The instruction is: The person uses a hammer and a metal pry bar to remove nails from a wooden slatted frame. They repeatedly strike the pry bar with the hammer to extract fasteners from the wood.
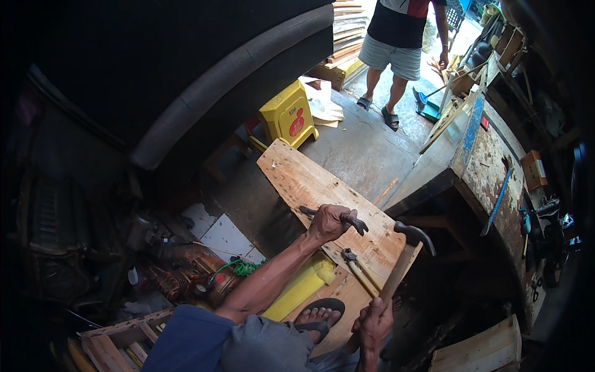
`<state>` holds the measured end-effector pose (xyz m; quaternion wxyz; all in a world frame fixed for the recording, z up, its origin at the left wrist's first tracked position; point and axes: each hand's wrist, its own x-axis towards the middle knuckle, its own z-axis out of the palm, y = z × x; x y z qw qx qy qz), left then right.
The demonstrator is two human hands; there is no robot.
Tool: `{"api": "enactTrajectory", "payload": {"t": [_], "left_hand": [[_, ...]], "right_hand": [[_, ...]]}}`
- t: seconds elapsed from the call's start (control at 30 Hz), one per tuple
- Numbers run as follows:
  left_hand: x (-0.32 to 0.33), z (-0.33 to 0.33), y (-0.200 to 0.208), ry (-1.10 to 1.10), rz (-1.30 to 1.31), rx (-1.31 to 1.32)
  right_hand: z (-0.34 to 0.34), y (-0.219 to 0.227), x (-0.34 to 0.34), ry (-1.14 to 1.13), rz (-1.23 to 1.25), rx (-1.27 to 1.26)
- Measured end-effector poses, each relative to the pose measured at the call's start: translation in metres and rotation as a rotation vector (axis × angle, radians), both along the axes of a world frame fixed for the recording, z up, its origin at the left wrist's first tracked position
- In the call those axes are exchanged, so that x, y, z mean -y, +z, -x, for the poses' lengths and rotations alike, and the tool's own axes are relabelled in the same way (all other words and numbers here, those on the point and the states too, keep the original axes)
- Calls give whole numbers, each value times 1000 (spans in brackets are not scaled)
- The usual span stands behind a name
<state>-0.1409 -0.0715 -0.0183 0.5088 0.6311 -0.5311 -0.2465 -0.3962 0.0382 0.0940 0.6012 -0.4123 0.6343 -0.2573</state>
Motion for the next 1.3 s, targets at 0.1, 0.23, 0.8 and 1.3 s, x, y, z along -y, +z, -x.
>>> {"api": "enactTrajectory", "payload": {"t": [0.1, 0.23, 0.8, 1.3], "left_hand": [[5, -2, -6, -44, -6, 66], [-1, -4, -5, -15, -65, -13], [-2, -9, -14, -55, -45, 35], [-4, -11, -2, -127, -84, -14]], "right_hand": [[-5, -35, -19, -263, 371, 358], [-3, -30, 7, 243, 198, -191], [-9, 8, 5, 157, 57, -36], [11, 68, 72, 796, 765, -716]]}}
